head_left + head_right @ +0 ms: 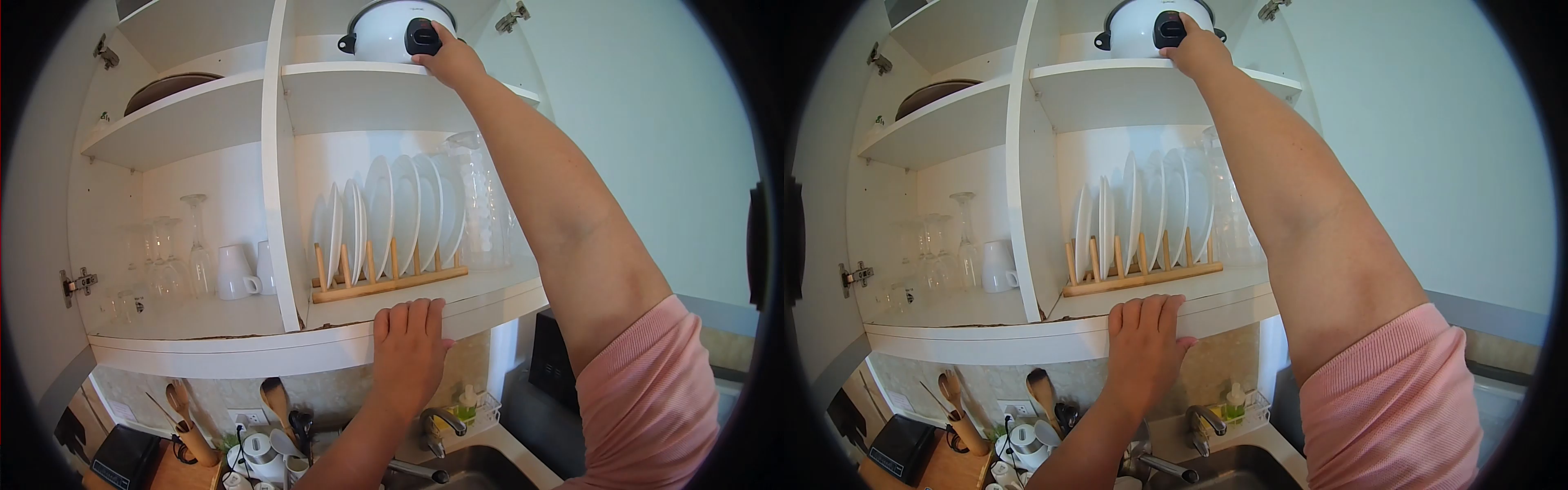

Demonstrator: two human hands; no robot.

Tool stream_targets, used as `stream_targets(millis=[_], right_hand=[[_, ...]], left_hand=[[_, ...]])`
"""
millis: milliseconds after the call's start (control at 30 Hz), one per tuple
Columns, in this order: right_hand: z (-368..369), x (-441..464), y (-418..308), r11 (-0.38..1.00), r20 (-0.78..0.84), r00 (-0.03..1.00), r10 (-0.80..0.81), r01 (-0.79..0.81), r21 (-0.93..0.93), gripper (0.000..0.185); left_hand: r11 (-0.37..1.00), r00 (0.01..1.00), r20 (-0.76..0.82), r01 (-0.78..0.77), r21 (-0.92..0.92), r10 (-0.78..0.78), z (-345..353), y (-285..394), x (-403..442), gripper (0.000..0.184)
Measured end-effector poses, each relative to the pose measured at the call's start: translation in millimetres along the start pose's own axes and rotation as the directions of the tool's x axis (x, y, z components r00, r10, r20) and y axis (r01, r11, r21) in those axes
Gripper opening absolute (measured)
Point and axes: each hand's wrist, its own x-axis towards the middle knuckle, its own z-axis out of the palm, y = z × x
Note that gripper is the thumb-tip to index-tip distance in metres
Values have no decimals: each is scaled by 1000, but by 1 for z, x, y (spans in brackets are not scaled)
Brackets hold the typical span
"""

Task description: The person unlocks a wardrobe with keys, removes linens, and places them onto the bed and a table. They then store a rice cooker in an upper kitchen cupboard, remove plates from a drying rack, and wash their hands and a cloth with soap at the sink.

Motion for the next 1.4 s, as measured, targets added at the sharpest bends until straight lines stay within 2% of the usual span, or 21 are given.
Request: stream_targets(millis=[267, 400, 467, 500, 567, 600, 667, 700, 733, 800, 833, 867, 933, 967, 1000, 1067, 1167, 1233, 1300, 1333, 1400], right_hand=[[-1, 8, -2, 985, 172, 984, 44, -14, -174, 83], [3, 6, -1, 985, 138, 990, 40, -15, -174, 72], [1, 6, 2, 996, 219, 973, 65, -51, -70, 85], [2, -2, 4, 996, 223, 972, 72, -57, -74, 85], [-2, -33, 5, 983, -119, 993, 7, 14, 181, 80], [-7, -53, 6, 948, -140, 990, 6, 39, 316, 85], [-30, -125, 9, 798, 0, 1000, 12, -9, 603, 84], [-61, -173, 5, 778, 125, 992, -8, -72, 624, 80], [-80, -219, 9, 689, 182, 981, -61, -91, 719, 76], [-124, -318, 22, 499, 324, 939, -117, -226, 836, 74], [-143, -365, 36, 437, 407, 899, -161, -305, 846, 70], [-162, -405, 45, 393, 504, 851, -147, -417, 819, 67], [-193, -484, 55, 246, 693, 717, -72, -661, 709, 60], [-202, -516, 62, 139, 778, 628, -25, -769, 625, 55], [-209, -542, 71, 123, 797, 604, -11, -790, 600, 55], [-229, -597, 78, 101, 933, 356, 48, -931, 350, 48], [-260, -635, 75, 132, 957, 291, 25, -949, 285, 44], [-275, -648, 67, 133, 981, 194, 10, -973, 191, 45], [-289, -664, 59, 134, 992, 97, -78, -985, 107, 44], [-296, -674, 57, 130, 996, 61, -61, -989, 68, 44], [-304, -692, 58, 171, 971, 71, -226, -979, 111, 45]], left_hand=[[1000, 1000, 17, 16, -27, -16, 1, -1, -1, 60], [1000, 1000, 3, 17, -20, -17, 1, 0, -1, 61], [1000, 1000, -4, 8, -26, -8, 1, -1, -1, 61], [1000, 1000, -16, -4, -26, 3, 1, -1, -1, 62], [999, 1000, -9, -17, -34, 17, 0, -2, -1, 62], [999, 1000, -9, -23, -42, 23, -2, -1, -1, 61], [997, 999, 14, -36, -63, 37, -9, -1, -1, 60], [996, 998, 37, -46, -71, 48, -13, -1, -1, 59], [989, 996, 51, -66, -134, 74, -23, 1, 1, 48], [976, 994, 75, -65, -210, 82, -42, 4, -7, 42], [961, 993, 80, -61, -269, 85, -52, 14, -12, 36], [899, 992, 117, 10, -438, 46, -75, 37, -17, 30], [668, 972, 233, 149, -729, 37, -139, 91, -31, 21], [594, 964, 249, 148, -791, 92, -158, 111, -40, 21], [536, 960, 222, 98, -839, 172, -173, 129, -49, 20], [481, 953, 191, 57, -875, 236, -190, 159, -68, 20], [463, 960, 154, 28, -886, 236, -196, 190, -98, 20], [461, 967, 148, 35, -887, 210, -195, 207, -117, 20], [450, 972, 140, 42, -892, 187, -191, 221, -136, 20], [446, 975, 136, 45, -894, 176, -187, 227, -145, 21], [440, 977, 134, 50, -897, 164, -181, 236, -161, 21]])
